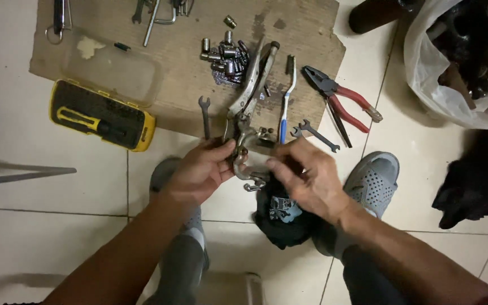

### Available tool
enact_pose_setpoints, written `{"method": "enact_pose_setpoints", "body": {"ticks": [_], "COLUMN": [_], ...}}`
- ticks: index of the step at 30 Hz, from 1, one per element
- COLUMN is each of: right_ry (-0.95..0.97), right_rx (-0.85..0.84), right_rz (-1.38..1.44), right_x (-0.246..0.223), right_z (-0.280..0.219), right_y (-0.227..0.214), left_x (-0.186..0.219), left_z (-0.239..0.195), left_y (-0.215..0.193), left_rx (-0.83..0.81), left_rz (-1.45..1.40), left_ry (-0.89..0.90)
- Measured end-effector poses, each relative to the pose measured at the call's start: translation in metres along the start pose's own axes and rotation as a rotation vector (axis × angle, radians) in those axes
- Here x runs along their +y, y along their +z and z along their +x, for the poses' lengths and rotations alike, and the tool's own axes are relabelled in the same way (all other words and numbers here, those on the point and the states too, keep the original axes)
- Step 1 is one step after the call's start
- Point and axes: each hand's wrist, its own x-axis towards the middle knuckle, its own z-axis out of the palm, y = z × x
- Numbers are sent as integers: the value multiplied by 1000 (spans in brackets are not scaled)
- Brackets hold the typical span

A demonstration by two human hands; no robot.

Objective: The person disassembles a bicycle brake caliper using pliers and a wrench. They remove bolts and small components, then reassemble the caliper by hand, tightening parts with tools.

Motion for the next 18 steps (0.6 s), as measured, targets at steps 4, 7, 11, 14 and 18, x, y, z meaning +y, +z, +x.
{"method": "enact_pose_setpoints", "body": {"ticks": [4, 7, 11, 14, 18], "right_ry": [49, 94, 164, 198, 188], "right_rx": [-13, -14, -8, -21, 5], "right_rz": [104, 190, 135, 152, 154], "right_x": [-21, -22, -21, -12, -9], "right_z": [7, 11, 13, 10, 10], "right_y": [15, 22, 26, 31, 35], "left_x": [3, 1, 4, 6, 4], "left_z": [-14, -13, -19, -23, -20], "left_y": [26, 31, 39, 45, 44], "left_rx": [75, 129, 170, 191, 192], "left_rz": [3, -21, 28, 41, 69], "left_ry": [5, 11, 5, 10, 12]}}
